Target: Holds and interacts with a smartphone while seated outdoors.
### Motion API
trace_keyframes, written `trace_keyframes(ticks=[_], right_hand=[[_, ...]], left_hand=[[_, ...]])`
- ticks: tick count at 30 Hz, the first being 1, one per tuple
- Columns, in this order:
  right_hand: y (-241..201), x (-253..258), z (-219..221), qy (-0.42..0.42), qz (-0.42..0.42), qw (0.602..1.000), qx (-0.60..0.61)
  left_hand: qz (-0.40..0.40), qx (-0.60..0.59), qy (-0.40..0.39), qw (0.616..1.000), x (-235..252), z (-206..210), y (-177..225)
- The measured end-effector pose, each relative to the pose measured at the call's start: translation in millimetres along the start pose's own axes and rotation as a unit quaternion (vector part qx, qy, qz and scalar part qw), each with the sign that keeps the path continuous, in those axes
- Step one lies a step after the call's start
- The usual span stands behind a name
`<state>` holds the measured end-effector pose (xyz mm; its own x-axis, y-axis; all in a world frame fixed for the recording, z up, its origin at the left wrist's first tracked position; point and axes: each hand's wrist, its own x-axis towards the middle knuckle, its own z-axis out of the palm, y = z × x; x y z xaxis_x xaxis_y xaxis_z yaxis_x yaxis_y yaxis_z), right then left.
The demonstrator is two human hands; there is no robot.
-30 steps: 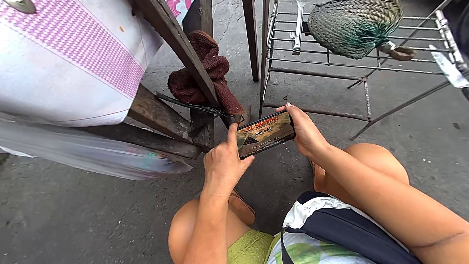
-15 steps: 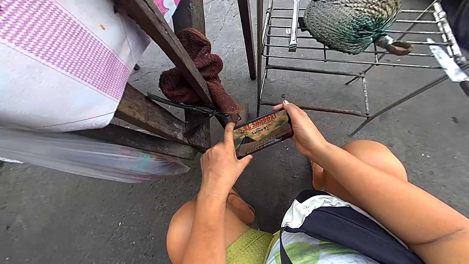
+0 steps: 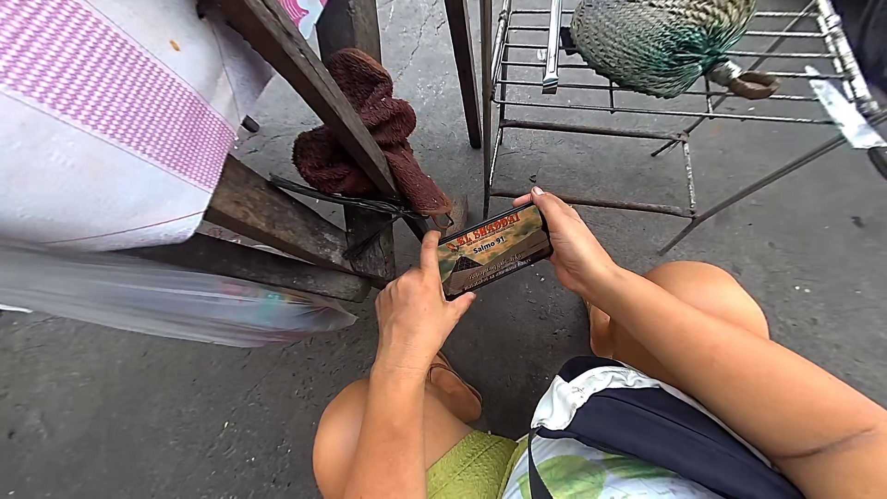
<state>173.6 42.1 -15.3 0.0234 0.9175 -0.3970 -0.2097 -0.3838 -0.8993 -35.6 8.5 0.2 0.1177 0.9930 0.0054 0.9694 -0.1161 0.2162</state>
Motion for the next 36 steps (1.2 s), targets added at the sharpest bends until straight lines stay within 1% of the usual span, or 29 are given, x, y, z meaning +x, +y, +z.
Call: trace_keyframes(ticks=[36], right_hand=[[-0.9,-1.1,0.7,-0.002,-0.004,1.0,-0.009]], left_hand=[[-0.002,-0.001,0.0,1.0,0.1,0.0,-1.5]])
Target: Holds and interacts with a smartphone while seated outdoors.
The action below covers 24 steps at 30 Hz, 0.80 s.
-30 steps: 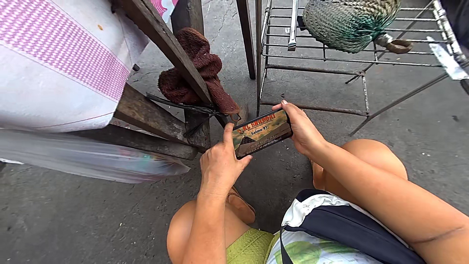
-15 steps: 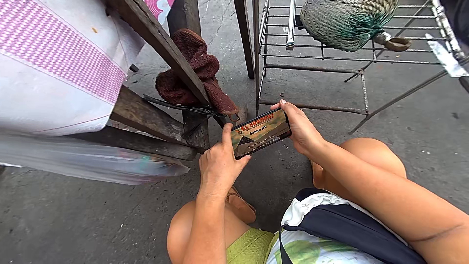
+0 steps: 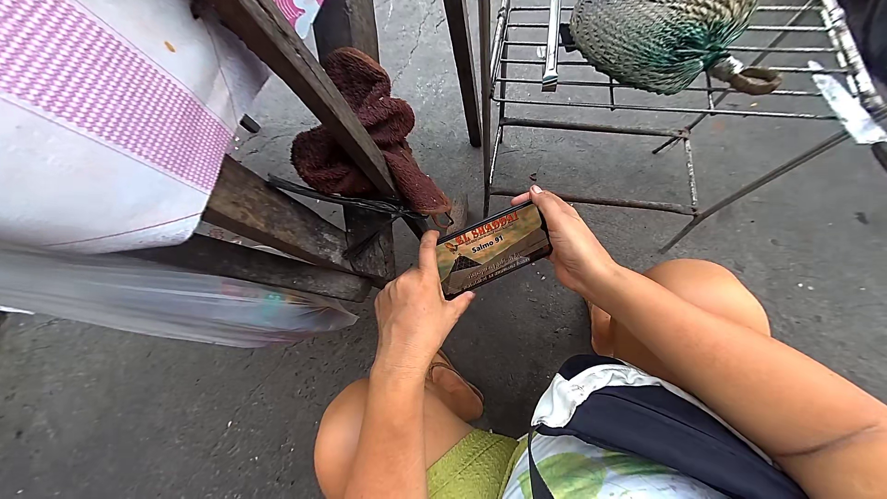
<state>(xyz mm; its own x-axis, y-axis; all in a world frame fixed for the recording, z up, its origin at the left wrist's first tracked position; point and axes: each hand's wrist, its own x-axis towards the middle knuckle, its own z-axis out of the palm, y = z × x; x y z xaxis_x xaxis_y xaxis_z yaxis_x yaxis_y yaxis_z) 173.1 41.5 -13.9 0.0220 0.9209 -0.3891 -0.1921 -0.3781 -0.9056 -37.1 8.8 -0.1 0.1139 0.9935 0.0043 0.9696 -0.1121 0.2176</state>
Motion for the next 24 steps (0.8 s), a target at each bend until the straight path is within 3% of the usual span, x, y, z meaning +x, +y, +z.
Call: trace_keyframes(ticks=[24], right_hand=[[-0.5,1.8,1.1,0.006,0.003,1.0,0.015]], left_hand=[[0.002,0.002,0.001,1.0,-0.1,-0.2,0.6]])
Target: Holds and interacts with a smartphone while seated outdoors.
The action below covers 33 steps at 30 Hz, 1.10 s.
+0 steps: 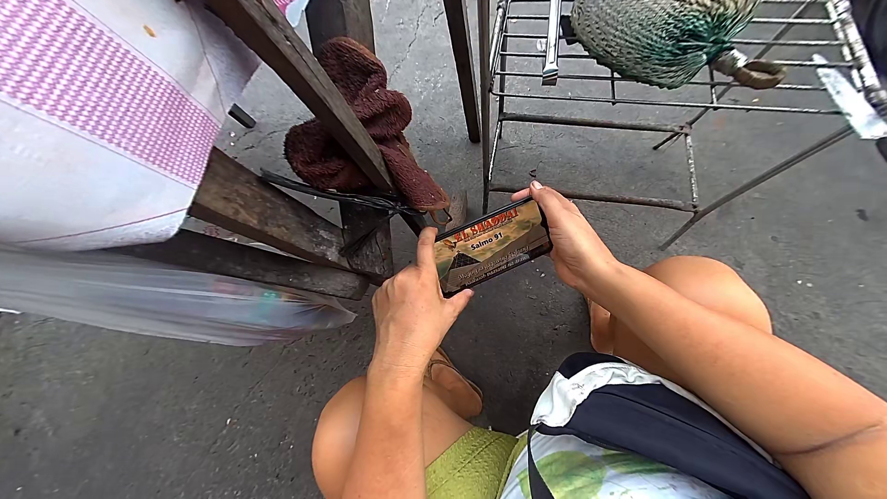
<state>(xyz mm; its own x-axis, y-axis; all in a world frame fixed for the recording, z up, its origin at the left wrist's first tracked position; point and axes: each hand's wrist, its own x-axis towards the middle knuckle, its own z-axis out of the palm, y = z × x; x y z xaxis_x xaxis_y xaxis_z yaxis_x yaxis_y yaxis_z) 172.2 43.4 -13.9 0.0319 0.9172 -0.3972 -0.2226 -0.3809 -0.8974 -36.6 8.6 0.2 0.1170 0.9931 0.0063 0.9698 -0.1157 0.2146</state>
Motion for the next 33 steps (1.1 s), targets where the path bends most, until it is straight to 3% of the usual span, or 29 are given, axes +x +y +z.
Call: trace_keyframes(ticks=[33], right_hand=[[5,16,5,0.002,-0.027,0.999,-0.019]], left_hand=[[-0.013,0.006,-0.01,1.0,2,-1,-2]])
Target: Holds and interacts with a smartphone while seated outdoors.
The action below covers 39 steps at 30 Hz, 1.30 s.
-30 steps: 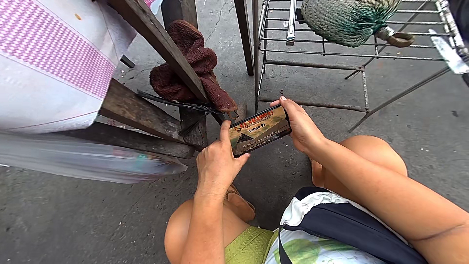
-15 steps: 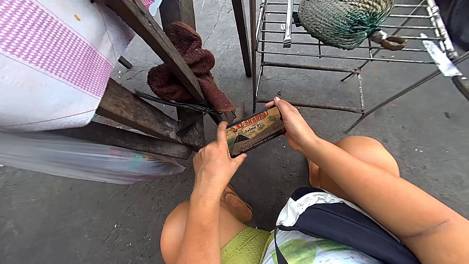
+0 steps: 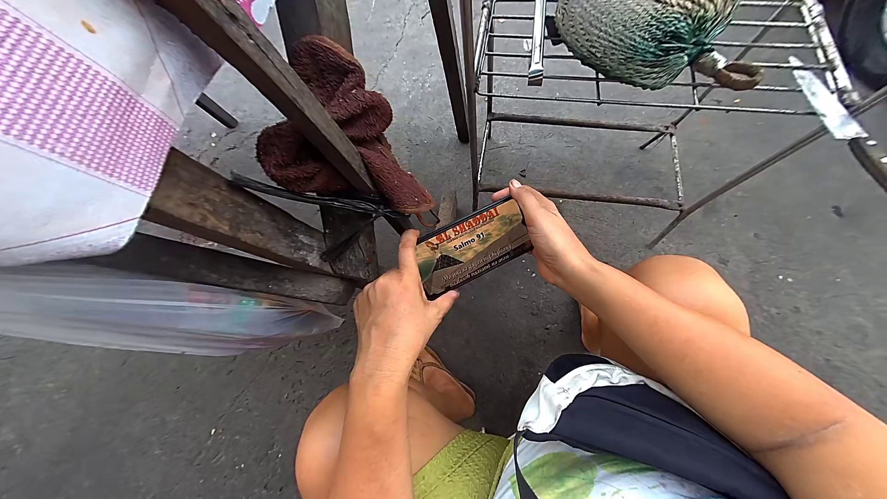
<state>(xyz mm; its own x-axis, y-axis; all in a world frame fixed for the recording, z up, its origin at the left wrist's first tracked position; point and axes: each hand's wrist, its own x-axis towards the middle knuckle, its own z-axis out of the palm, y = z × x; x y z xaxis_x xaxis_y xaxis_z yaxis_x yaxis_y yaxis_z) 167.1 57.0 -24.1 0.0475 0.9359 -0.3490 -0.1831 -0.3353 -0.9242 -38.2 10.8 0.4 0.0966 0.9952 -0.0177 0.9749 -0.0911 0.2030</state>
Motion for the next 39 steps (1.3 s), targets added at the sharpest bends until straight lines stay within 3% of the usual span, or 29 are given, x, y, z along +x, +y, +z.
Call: trace_keyframes(ticks=[39], right_hand=[[-2,0,5,-0.011,0.008,1.0,-0.005]], left_hand=[[-0.01,0.012,0.0,1.0,-4,-4,-2]])
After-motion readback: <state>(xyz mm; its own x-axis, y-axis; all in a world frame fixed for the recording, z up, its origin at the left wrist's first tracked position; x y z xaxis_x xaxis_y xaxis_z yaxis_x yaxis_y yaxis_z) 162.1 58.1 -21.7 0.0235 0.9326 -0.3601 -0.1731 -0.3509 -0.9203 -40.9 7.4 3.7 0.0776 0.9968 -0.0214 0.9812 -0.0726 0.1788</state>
